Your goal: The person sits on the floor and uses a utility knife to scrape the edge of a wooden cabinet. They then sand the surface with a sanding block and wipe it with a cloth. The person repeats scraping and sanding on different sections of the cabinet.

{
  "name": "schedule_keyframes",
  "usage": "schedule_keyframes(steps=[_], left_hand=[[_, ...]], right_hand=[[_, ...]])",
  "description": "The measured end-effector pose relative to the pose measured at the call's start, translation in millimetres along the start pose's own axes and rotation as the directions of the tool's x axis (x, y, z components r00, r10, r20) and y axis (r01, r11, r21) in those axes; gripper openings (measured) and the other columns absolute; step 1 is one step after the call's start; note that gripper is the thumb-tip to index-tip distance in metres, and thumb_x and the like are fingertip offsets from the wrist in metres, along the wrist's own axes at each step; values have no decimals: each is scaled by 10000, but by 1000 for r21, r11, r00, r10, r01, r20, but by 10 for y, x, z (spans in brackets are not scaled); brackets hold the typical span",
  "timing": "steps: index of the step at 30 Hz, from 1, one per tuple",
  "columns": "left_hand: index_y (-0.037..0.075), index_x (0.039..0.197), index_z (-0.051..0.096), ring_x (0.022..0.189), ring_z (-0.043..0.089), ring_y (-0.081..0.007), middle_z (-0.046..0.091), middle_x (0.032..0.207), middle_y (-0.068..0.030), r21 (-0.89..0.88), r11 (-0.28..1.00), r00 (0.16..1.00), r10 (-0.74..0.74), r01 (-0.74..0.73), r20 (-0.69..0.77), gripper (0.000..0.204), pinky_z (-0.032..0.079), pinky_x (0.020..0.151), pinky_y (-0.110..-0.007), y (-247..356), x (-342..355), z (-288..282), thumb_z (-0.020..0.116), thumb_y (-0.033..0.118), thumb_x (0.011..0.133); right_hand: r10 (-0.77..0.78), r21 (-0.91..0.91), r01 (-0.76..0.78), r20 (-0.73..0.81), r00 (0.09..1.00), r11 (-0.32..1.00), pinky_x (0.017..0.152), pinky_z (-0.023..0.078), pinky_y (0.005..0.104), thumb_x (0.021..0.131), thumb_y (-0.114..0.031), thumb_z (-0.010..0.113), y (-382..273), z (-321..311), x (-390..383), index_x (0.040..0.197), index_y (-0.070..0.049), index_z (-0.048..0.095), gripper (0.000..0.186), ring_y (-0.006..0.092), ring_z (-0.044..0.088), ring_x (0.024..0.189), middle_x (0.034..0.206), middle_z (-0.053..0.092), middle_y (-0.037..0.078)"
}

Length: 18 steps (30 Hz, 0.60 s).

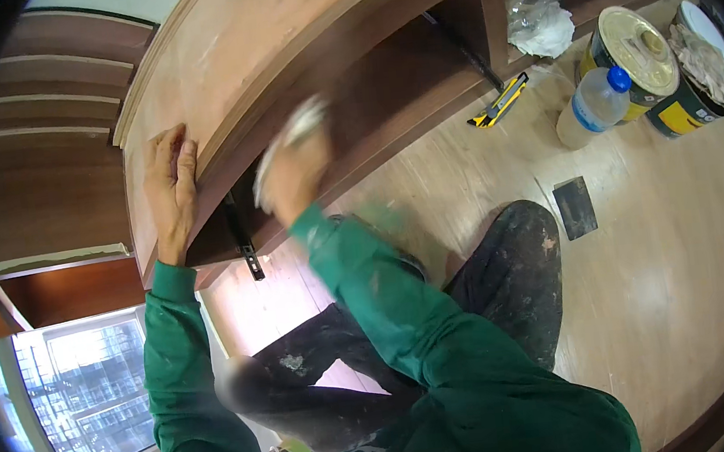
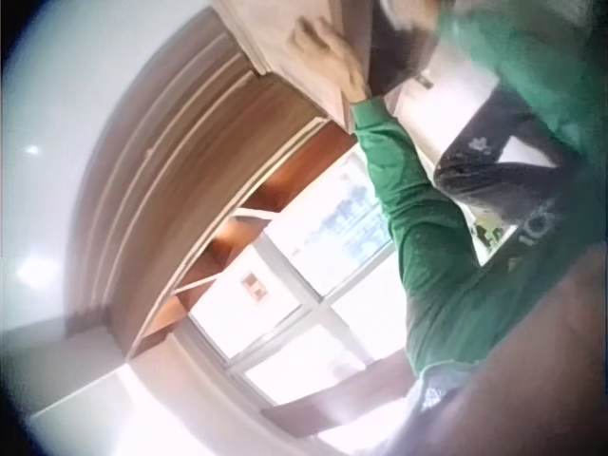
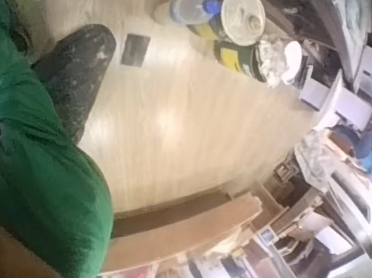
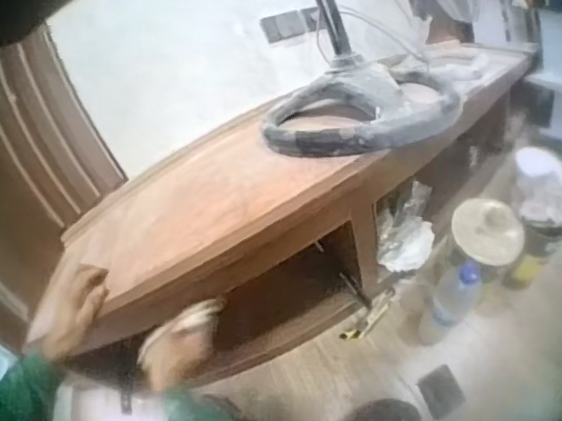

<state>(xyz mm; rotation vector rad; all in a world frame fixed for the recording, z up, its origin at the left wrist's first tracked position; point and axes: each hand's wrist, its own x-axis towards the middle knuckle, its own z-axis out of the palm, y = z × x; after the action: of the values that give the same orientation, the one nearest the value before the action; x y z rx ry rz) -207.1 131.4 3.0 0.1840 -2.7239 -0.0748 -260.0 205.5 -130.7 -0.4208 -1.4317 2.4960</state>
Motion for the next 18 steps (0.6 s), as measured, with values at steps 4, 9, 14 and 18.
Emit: schedule_keyframes(steps=[4,9,14,18], left_hand=[[-41,1160,596,1044,575,-275,576,1130,-163,-42,999,1000,12,-13,-9,342,443,912,-327,-18,-33,40,530,232,966],[-36,1155,600,1046,572,-275,576,1117,-157,31,1000,1000,-1,1,-15,332,437,913,-328,-16,-125,-33,524,226,967],[-27,1146,607,1050,564,-280,580,1103,-158,-21,1000,1000,5,-5,-28,319,425,928,-332,54,18,72,527,220,961],[-26,1145,609,1046,562,-287,583,1100,-163,45,999,1000,1,0,-29,311,423,931,-339,-34,-108,14,528,207,956]], right_hand=[[351,-205,-286,574,739,936,889,486,348,849,-128,682,404,-620,-149,1139,14,562,345,233,612,948,1094,623,158],[214,459,-322,272,938,828,813,504,300,924,-164,627,-154,-615,597,1161,4,549,301,165,623,919,1067,636,100],[97,265,-106,47,994,958,1006,389,342,932,-179,618,12,-222,218,1398,43,380,568,249,512,1193,1338,519,180],[101,420,-120,67,993,900,859,461,348,897,-206,675,-242,-519,1124,1195,29,540,403,196,582,952,1143,619,121]])
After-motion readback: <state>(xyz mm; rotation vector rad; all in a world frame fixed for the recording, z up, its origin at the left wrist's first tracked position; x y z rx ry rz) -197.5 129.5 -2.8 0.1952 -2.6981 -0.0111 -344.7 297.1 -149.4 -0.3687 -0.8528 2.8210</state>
